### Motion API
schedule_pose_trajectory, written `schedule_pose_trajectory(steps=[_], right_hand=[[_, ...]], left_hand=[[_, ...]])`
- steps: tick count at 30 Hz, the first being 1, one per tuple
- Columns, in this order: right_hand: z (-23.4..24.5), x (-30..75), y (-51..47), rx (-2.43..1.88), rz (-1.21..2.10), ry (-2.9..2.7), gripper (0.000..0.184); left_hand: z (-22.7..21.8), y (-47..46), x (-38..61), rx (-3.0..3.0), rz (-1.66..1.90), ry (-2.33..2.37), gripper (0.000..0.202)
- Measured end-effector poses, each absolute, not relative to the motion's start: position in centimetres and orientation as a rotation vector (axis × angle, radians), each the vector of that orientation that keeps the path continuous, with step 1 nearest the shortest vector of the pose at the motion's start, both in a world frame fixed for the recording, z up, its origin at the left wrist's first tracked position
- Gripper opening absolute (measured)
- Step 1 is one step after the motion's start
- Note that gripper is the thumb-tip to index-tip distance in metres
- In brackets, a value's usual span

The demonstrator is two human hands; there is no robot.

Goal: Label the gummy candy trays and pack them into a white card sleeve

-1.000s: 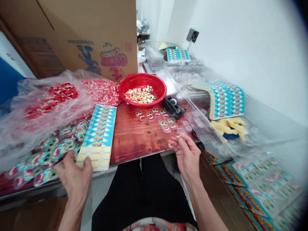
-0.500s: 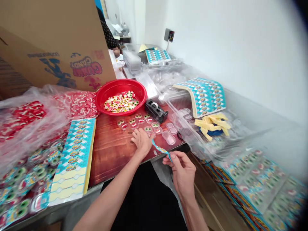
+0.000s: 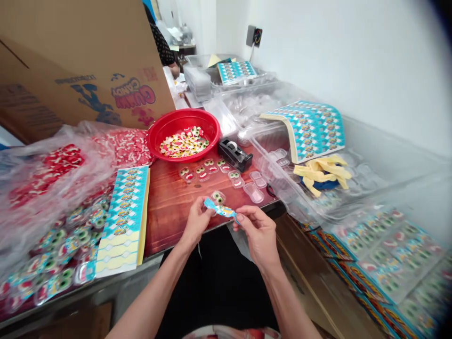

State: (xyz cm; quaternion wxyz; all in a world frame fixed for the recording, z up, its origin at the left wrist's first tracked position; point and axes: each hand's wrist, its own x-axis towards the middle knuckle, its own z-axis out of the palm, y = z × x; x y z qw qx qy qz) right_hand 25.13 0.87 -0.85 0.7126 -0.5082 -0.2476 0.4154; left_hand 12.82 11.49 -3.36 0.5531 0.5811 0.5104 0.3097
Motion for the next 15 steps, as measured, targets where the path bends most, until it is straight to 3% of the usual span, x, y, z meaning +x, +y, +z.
schedule_pose_trajectory(steps=[5,15], right_hand=[[0.0,21.9,1.6,-1.183,0.913,-0.814,0.006],[-1.2,19.0,1.2,-1.296,0.841,-0.985,0.006]], left_hand=[[-1.9,7.6,9.5,0.851,0.783,0.995,0.028],[-0.7,5.5,6.7,0.621,0.897,0.837,0.031]])
